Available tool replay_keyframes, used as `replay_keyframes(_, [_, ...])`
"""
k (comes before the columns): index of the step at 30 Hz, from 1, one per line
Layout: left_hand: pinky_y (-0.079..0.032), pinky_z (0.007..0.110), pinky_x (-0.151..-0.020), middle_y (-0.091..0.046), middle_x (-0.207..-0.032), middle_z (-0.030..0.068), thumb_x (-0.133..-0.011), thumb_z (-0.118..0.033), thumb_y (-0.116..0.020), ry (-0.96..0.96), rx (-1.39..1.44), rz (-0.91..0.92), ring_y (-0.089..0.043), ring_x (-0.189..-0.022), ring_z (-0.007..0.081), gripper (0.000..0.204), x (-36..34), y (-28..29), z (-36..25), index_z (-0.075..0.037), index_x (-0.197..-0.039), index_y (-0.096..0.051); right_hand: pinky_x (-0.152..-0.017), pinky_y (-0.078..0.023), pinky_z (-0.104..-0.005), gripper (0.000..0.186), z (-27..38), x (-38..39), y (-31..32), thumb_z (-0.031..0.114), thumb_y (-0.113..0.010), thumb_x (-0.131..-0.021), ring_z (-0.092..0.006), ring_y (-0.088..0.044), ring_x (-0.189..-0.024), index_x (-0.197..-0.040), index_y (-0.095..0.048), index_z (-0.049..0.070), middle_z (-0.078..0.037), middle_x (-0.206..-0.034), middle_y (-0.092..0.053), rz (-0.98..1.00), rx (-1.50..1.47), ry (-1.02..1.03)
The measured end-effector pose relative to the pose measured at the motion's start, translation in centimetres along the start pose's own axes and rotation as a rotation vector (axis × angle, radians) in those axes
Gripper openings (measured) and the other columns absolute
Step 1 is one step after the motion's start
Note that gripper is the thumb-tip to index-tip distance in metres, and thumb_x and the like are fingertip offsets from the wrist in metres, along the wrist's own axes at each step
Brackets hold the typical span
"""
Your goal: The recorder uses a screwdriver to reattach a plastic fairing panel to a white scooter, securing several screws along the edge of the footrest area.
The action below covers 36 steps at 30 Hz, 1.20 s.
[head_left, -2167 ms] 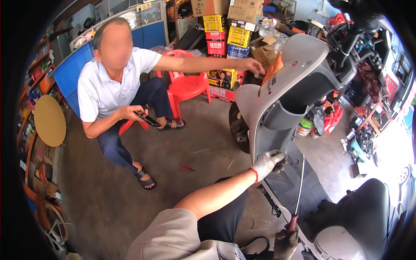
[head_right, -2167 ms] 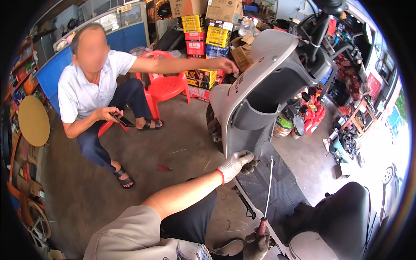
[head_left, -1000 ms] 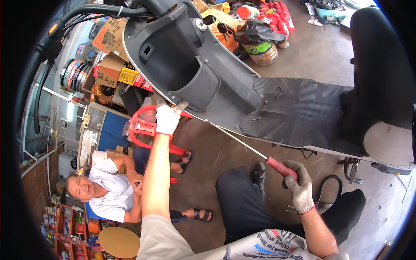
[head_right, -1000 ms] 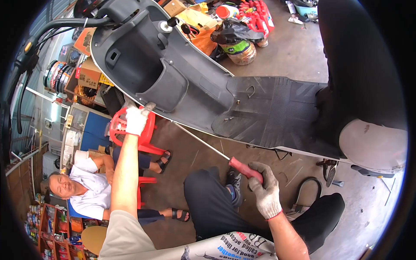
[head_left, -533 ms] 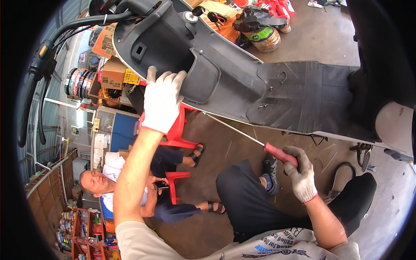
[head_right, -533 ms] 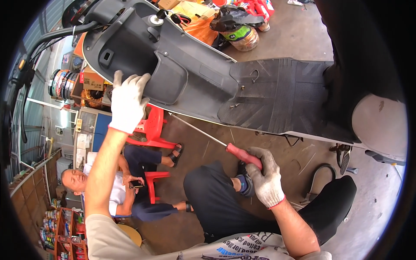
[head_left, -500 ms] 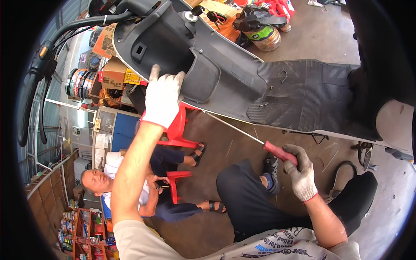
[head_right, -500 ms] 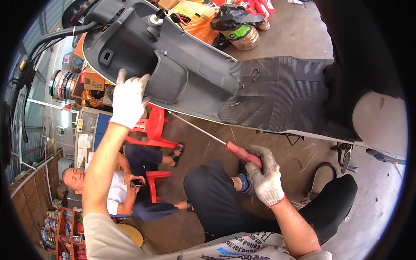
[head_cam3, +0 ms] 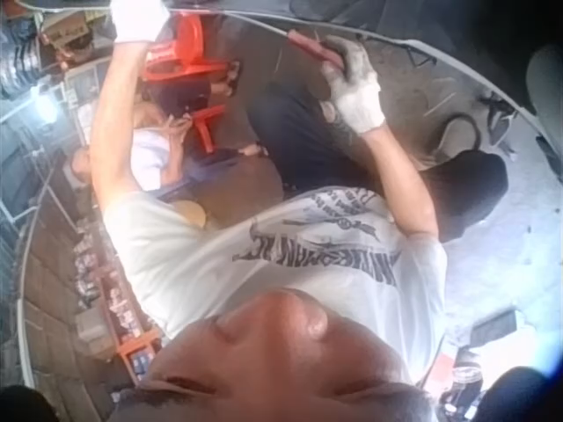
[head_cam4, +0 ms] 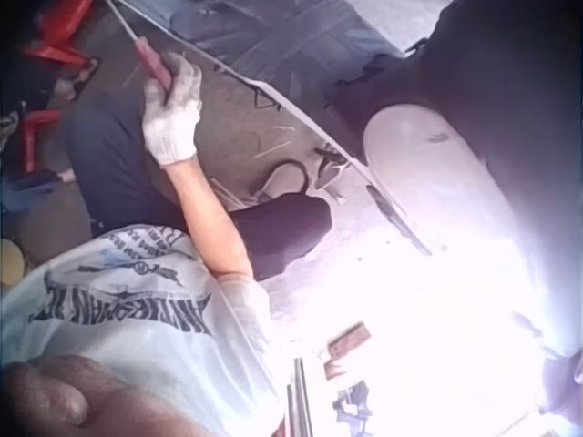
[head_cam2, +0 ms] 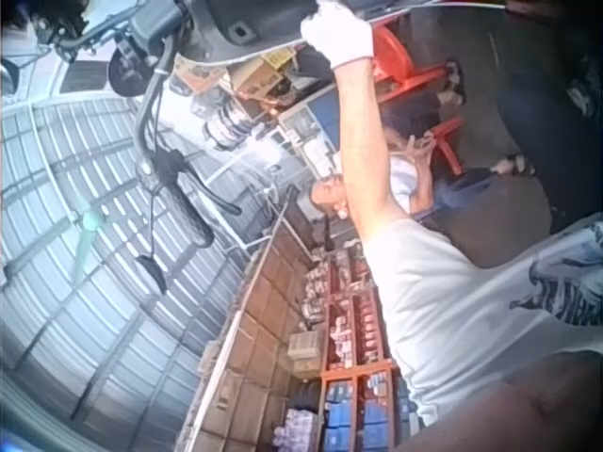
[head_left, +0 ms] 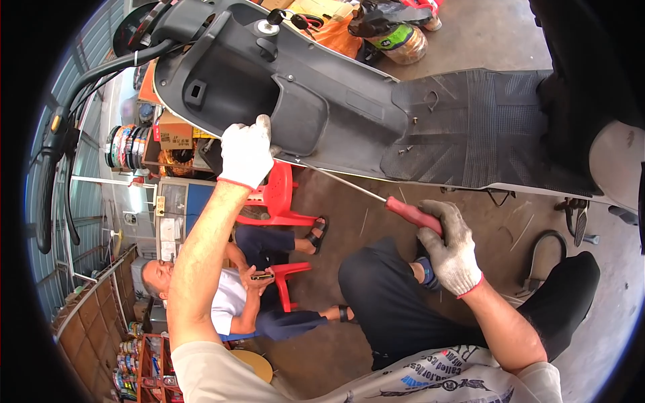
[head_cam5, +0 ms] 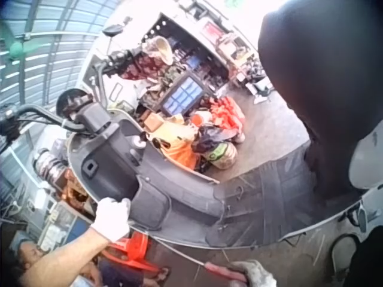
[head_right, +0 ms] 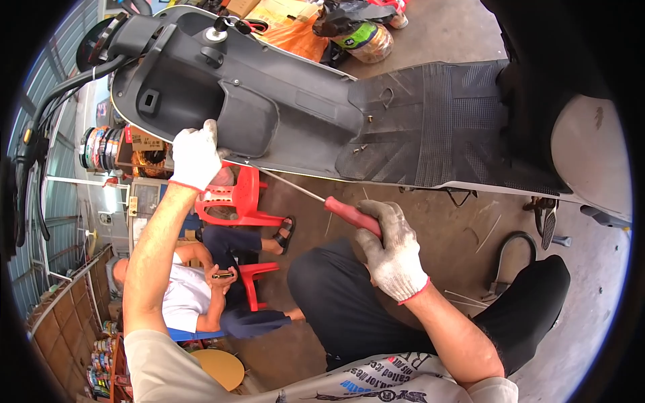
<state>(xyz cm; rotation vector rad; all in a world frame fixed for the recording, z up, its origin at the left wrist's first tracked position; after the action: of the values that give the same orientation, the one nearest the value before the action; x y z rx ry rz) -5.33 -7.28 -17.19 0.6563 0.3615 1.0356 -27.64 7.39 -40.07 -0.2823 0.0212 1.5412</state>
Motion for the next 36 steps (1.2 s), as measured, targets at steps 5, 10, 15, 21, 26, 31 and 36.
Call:
replay_keyframes(5, [-0.047,0.041,-0.069,-0.062,-0.065,0.0127,-0.070,-0.025,-0.082,0.004,-0.047,0.045,-0.064,-0.066,0.0325,0.043,-0.1,-0.3,0.1,-0.004,-0.093,-0.052,-0.084,-0.053,-0.0418,0.040,0.6,-0.8,-0.9,0.000,-0.067,-0.082,-0.0361,-0.065,-0.098,-0.121,-0.058,0.007,-0.016,-0.112,-0.062,-0.008,0.030,0.064])
replay_keyframes(10, [-0.047,0.039,-0.073,-0.063,-0.067,0.0111,-0.072,-0.022,-0.081,-0.008,-0.060,0.036,-0.066,-0.066,0.0307,0.040,-0.1,-0.9,0.1,-0.004,-0.093,-0.052,-0.083,-0.053,-0.0423,0.040,0.5,-1.9,-1.5,0.001,-0.067,-0.083,-0.0356,-0.065,-0.098,-0.121,-0.058,0.008,-0.016,-0.111,-0.061,0.000,0.017,0.070])
replay_keyframes(15, [-0.047,0.041,-0.070,-0.062,-0.065,0.0117,-0.065,-0.028,-0.086,-0.024,-0.044,-0.038,-0.063,-0.067,0.0337,0.051,-0.1,-0.7,0.1,-0.001,-0.096,-0.056,-0.082,-0.053,-0.0427,0.039,0.8,-2.7,-1.9,0.001,-0.067,-0.083,-0.0354,-0.065,-0.097,-0.121,-0.059,0.007,-0.016,-0.111,-0.061,0.003,0.022,0.105])
replay_keyframes(21, [-0.048,0.041,-0.070,-0.063,-0.066,0.0117,-0.064,-0.027,-0.086,0.003,-0.034,0.003,-0.063,-0.068,0.0336,0.051,-0.1,-1.0,0.3,-0.001,-0.097,-0.056,-0.081,-0.053,-0.0424,0.038,1.1,-3.4,-2.1,0.002,-0.067,-0.084,-0.0352,-0.066,-0.097,-0.121,-0.058,0.007,-0.015,-0.111,-0.061,0.027,0.039,0.120])
replay_keyframes(26, [-0.048,0.042,-0.071,-0.063,-0.066,0.0122,-0.065,-0.028,-0.086,-0.004,-0.043,-0.022,-0.064,-0.069,0.0338,0.052,-0.1,-0.8,0.1,-0.001,-0.097,-0.056,-0.081,-0.054,-0.0424,0.039,1.4,-3.8,-2.3,0.002,-0.068,-0.084,-0.0363,-0.067,-0.096,-0.121,-0.058,0.007,-0.017,-0.111,-0.061,0.048,0.050,0.110])
replay_keyframes(31, [-0.047,0.041,-0.072,-0.063,-0.068,0.0104,-0.069,-0.025,-0.083,-0.003,-0.054,-0.008,-0.065,-0.068,0.0307,0.045,-0.1,-0.7,0.0,-0.002,-0.095,-0.055,-0.077,-0.055,-0.0428,0.038,2.1,-4.2,-2.5,0.002,-0.068,-0.084,-0.0375,-0.067,-0.092,-0.121,-0.057,0.006,-0.018,-0.109,-0.061,0.019,0.043,0.175])
replay_keyframes(36, [-0.046,0.040,-0.069,-0.061,-0.067,0.0101,-0.069,-0.024,-0.083,-0.025,-0.046,-0.019,-0.064,-0.067,0.0312,0.044,-0.1,-0.5,-0.2,-0.001,-0.094,-0.055,-0.076,-0.055,-0.0440,0.038,2.7,-4.5,-2.7,0.002,-0.068,-0.084,-0.0381,-0.067,-0.091,-0.120,-0.057,0.005,-0.018,-0.107,-0.061,0.025,0.054,0.190])
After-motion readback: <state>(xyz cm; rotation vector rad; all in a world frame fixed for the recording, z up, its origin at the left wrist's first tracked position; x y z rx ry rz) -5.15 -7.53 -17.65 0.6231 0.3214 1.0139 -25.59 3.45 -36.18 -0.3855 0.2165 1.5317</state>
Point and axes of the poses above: each hand's wrist, its own x-axis away from the middle knuckle, its own y-axis out of the back of the hand, z = x × y, the point moved 9 cm from there along -x, towards the middle knuckle
